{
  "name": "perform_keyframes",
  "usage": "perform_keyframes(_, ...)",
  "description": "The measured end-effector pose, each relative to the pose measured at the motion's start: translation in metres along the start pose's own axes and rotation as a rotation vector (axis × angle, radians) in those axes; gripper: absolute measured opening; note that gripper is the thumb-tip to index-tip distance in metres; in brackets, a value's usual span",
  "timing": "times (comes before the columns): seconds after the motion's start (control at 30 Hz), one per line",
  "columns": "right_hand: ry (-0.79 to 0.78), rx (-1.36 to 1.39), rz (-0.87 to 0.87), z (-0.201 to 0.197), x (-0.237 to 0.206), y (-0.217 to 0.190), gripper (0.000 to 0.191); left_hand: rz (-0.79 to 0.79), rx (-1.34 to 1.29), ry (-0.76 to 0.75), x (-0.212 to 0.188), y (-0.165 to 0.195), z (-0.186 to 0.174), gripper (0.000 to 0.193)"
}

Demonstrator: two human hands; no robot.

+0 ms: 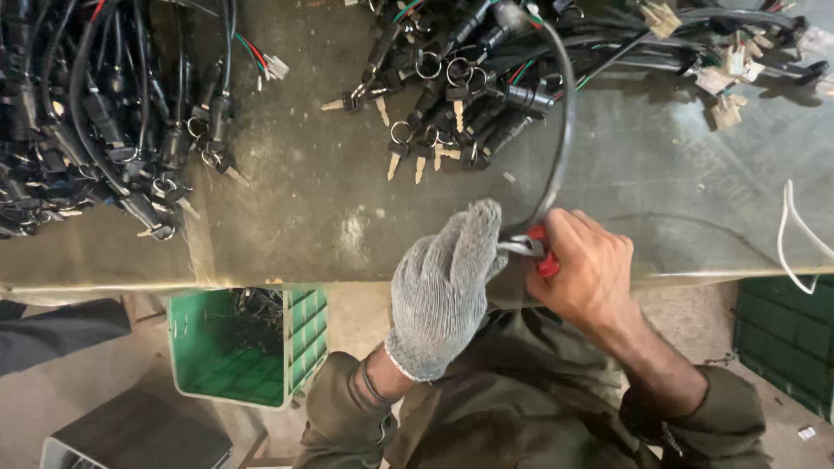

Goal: The person repeatedly strips the outer insulation from black cables using red-handled pliers, exposing the inner conductors. The person handles each cable one at a time, cuts the insulation, and places the processed cable on a pile on the table.

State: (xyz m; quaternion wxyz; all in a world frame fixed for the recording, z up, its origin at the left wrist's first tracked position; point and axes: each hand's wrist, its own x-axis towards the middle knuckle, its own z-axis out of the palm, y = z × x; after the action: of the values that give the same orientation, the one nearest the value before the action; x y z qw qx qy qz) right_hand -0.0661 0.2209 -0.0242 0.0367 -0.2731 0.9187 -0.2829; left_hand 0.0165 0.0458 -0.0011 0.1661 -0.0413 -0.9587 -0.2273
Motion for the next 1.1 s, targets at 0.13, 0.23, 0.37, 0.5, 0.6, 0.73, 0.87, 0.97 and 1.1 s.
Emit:
perform_keyframes(0.13,-0.004,0.179,-0.058,0.003,-0.007,-0.006,0.039,0.026,-0.07,0.011,0.004,-0.001,-0.005,0.071)
perform_keyframes(0.23,0.038,0.086,0.012,0.011,-0.007,-0.005,0.032,-0.073,-0.301,-0.065,0.01,0.003,-0.018,0.069)
perform_keyframes(0.37,0.152,0.217,-0.216,0.025,0.006,0.014,0.031,-0.237,-1.009,-0.322,0.016,-0.001,-0.042,0.063)
perform_keyframes(0.5,0.021,0.383,-0.388,0.025,0.019,0.03,0.033,-0.338,-1.312,-0.5,0.013,-0.004,-0.048,0.065)
perform_keyframes(0.6,0.003,0.339,-0.307,0.02,0.018,0.022,0.034,-0.294,-1.221,-0.406,0.012,-0.004,-0.043,0.066)
perform_keyframes(0.73,0.043,0.052,-0.11,0.017,0.018,0.006,0.038,-0.239,-0.73,-0.168,0.015,-0.008,-0.034,0.063)
perform_keyframes(0.87,0.006,-0.342,-0.061,0.004,0.03,0.018,0.053,-0.435,-0.764,-0.035,0.013,-0.032,-0.05,0.061)
perform_keyframes(0.97,0.295,-0.392,-0.396,-0.022,0.037,0.031,0.08,-0.504,-0.519,0.154,0.009,-0.066,-0.082,0.06)
perform_keyframes(1.1,0.274,-0.25,-0.273,-0.043,0.074,0.031,0.041,-0.331,0.143,0.324,0.024,-0.108,-0.098,0.058)
